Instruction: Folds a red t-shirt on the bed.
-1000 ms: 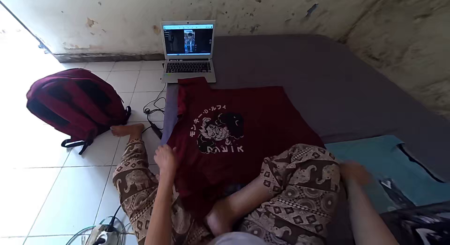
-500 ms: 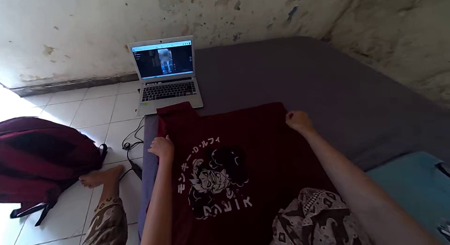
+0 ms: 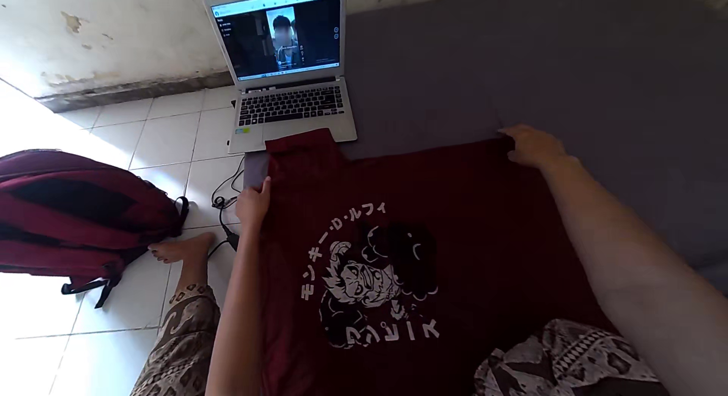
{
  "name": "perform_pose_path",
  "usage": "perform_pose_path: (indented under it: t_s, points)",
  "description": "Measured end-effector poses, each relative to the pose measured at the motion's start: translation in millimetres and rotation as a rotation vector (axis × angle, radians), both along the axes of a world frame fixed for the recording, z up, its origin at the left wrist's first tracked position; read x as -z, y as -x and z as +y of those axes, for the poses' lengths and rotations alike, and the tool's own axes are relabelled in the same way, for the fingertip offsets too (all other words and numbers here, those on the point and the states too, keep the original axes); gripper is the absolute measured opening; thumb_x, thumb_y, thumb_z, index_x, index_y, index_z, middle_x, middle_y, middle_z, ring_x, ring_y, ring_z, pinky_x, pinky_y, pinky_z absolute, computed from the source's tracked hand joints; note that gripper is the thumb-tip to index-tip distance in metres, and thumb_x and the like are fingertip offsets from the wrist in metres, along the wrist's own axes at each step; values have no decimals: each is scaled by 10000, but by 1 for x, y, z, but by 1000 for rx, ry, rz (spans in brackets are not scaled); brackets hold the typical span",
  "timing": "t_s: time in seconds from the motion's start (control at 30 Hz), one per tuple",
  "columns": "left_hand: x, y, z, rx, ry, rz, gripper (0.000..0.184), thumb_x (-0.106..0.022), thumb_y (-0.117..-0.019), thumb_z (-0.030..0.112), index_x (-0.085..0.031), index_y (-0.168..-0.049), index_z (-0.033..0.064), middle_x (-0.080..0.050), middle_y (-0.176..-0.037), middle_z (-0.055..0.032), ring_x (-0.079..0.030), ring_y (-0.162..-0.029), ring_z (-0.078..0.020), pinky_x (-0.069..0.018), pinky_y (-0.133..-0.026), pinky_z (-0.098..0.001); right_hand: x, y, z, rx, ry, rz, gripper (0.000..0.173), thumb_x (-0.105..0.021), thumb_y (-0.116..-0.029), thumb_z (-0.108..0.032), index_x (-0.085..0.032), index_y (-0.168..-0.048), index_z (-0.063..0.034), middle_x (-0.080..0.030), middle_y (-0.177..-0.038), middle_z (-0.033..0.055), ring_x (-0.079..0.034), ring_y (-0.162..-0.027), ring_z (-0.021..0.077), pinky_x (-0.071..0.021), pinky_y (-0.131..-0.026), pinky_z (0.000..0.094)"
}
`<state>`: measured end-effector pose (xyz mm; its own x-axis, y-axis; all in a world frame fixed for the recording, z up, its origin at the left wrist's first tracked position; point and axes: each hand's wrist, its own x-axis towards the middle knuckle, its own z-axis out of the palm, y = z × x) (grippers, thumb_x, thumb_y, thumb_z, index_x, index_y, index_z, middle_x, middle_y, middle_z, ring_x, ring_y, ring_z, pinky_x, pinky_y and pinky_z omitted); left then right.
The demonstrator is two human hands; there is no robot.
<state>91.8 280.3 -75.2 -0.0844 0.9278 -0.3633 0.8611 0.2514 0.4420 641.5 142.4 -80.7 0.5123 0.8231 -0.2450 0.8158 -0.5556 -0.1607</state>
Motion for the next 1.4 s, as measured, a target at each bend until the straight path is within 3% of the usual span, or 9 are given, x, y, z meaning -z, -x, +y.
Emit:
perform_pose_path:
  t_s: [0.23, 0.43, 0.63, 0.77, 0.87, 0.97, 1.1, 1.2, 1.4]
  points:
    - [50, -5, 4, 110, -550, -57, 423, -510, -1079, 293, -597, -1276, -72, -654, -1141, -333, -657, -1022, -522, -494, -852, -671, -20, 21, -4, 297, -294, 44, 248, -495, -1016, 43, -646, -1179, 153, -532, -1300, 436, -482, -1266, 608, -363, -1030, 728]
    - [25, 15, 0, -66, -227, -18, 641, -271, -1121, 420, -596, -1264, -114, -626, -1200, -368, -593, -1181, -527, -424, -986, -685, 27, 38, -25, 338, -538, 112, 553, -462, -1073, -122, -282, -1546, 101, -278, -1545, 410, -326, -1421, 574, -300, -1156, 638]
    - [34, 32, -34, 161, -344, 122, 439, -489, -1086, 330, -632, -1222, -62, -680, -974, -335, -654, -992, -548, -460, -855, -704, 51, 67, -49, 74, -423, 40, 527, -343, -1114, -310, -406, -1557, -33, -291, -1642, 246, -187, -1535, 480, -53, -1167, 755]
    - [35, 20, -43, 51, -452, 202, 496, -501, -1074, 348, -589, -1295, -88, -633, -1174, -376, -624, -1104, -560, -464, -898, -689, 41, 53, -67, 269, -429, 38, 599, -233, -1131, -360, -318, -1577, 31, -256, -1655, 250, -163, -1547, 461, -31, -1172, 750]
    - [33, 11, -67, 193, -661, 126, 504, -489, -1063, 260, -515, -1353, -152, -495, -1405, -391, -475, -1320, -564, -353, -1083, -661, 45, 77, -97, 46, -506, -23, 559, -294, -1122, -316, -363, -1564, 20, -296, -1646, 229, -203, -1547, 430, -70, -1187, 738]
    - [61, 29, -86, 567, -676, 60, 606, -310, -1071, 401, -517, -1464, -10, -440, -1548, -260, -363, -1456, -495, -160, -1165, -733, 61, 74, -152, -208, -378, 9, 509, -320, -1105, -311, -462, -1547, -102, -353, -1641, 148, -245, -1547, 376, -83, -1215, 696]
    - [58, 54, -98, 424, -490, 179, 595, -294, -1094, 353, -372, -1557, -13, -345, -1609, -253, -243, -1499, -523, -31, -1114, -813, 54, 29, -222, 157, -229, -94, 496, -351, -1113, -229, -397, -1554, -7, -302, -1632, 262, -235, -1526, 468, -126, -1198, 702]
    - [32, 46, -144, 402, -570, 151, 550, -432, -1070, 233, -404, -1494, -117, -347, -1568, -342, -259, -1471, -569, -51, -1097, -833, 22, 48, -248, 312, -236, -31, 507, -432, -1092, -210, -404, -1496, 95, -437, -1490, 362, -410, -1397, 537, -314, -1132, 662]
    - [29, 57, -316, 421, -398, -46, 631, -667, -922, 179, -475, -1449, -110, -306, -1541, -420, -246, -1414, -670, -129, -1017, -882, -4, 71, -287, 604, -253, 369, 611, -664, -1007, -262, -445, -1457, 90, -543, -1383, 349, -511, -1327, 467, -368, -1124, 581]
